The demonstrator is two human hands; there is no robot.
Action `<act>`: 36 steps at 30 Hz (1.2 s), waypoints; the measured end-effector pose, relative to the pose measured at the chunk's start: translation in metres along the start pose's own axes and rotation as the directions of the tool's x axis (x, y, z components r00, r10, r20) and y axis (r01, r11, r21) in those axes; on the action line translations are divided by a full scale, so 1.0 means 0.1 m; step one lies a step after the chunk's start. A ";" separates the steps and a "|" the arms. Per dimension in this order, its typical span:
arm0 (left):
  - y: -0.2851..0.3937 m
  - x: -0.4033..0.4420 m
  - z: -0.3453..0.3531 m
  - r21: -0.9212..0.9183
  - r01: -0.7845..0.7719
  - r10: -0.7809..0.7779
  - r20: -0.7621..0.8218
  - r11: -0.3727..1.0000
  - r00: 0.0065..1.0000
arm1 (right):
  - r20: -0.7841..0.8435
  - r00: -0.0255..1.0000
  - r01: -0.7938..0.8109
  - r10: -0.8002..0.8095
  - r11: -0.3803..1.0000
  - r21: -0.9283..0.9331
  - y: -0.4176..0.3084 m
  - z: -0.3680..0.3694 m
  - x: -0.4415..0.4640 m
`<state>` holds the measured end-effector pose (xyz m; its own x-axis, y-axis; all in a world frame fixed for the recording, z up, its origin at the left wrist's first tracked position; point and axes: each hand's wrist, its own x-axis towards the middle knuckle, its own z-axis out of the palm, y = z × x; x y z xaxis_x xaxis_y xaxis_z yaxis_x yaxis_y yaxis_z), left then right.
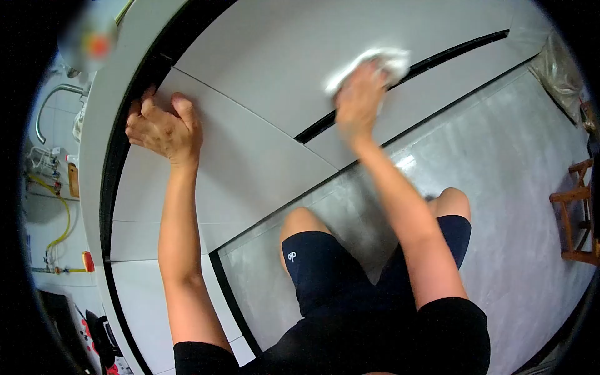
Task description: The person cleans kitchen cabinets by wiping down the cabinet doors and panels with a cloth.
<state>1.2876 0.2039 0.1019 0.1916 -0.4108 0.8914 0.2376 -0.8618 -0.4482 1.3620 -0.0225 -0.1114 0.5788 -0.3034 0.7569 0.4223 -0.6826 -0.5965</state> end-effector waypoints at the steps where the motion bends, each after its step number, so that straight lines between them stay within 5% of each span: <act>1: -0.01 0.00 -0.01 -0.003 -0.002 0.002 0.003 1.000 1.000 | 0.120 0.986 0.118 -0.112 0.992 -0.042 -0.17 0.02 -0.27; 2: -0.01 0.00 -0.03 0.008 -0.008 0.008 0.006 1.000 1.000 | 0.242 0.946 0.237 -0.215 0.969 -0.069 -0.28 0.02 -0.54; 4: -0.01 0.03 -0.04 0.026 -0.023 0.023 0.003 0.999 1.000 | 0.360 0.855 0.300 -0.373 0.922 0.244 -0.34 -0.05 -0.80; 7: -0.04 0.02 -0.02 -0.004 -0.041 0.041 -0.005 0.999 0.999 | 0.225 0.880 0.372 -0.419 0.901 0.222 -0.17 -0.04 -0.54; 10: 0.03 0.04 -0.04 -0.023 -0.020 0.020 -0.013 1.000 1.000 | 0.003 0.960 0.278 -0.279 0.957 -0.079 0.17 -0.03 0.21; 13: 0.01 0.01 -0.03 -0.010 -0.001 0.001 0.008 1.000 1.000 | -0.343 0.907 0.181 -0.244 0.962 -0.207 0.58 -0.14 1.26; 17: 0.01 0.04 -0.06 -0.017 -0.022 0.022 0.011 1.000 1.000 | -0.352 0.936 -0.005 0.003 1.000 -0.005 0.51 -0.28 1.82; 21: 0.04 0.03 -0.05 0.005 0.012 -0.012 0.022 1.000 1.000 | -0.204 0.951 0.234 -0.232 0.972 -0.018 -0.27 -0.16 1.28; 23: 0.05 0.03 -0.07 0.000 0.018 -0.018 0.038 1.000 0.999 | -0.036 0.849 0.527 -0.526 0.850 -0.007 -0.69 0.00 0.85; 27: 0.01 0.03 -0.08 0.005 0.015 -0.015 0.046 1.000 0.999 | -0.047 0.510 0.860 -0.859 0.509 0.021 -1.14 -0.12 1.16; 29: 0.02 0.01 -0.04 -0.005 0.024 -0.024 0.003 1.000 1.000 | -0.152 0.378 0.914 -0.913 0.394 -0.095 -1.08 -0.10 1.44; 33: 0.03 0.03 -0.09 0.004 0.005 -0.005 0.051 1.000 0.999 | -0.259 0.428 0.852 -0.866 0.482 -0.205 -0.57 -0.12 1.78; 36: 0.02 0.00 -0.05 -0.041 -0.001 0.001 0.007 0.999 1.000 | -0.168 0.483 0.796 -0.859 0.511 -0.324 0.04 -0.39 2.16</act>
<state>1.2833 0.2002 0.1015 0.1985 -0.4099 0.8903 0.1978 -0.8729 -0.4460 1.4619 -0.1163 0.0604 -0.2002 0.3285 0.9230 0.4505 -0.8057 0.3845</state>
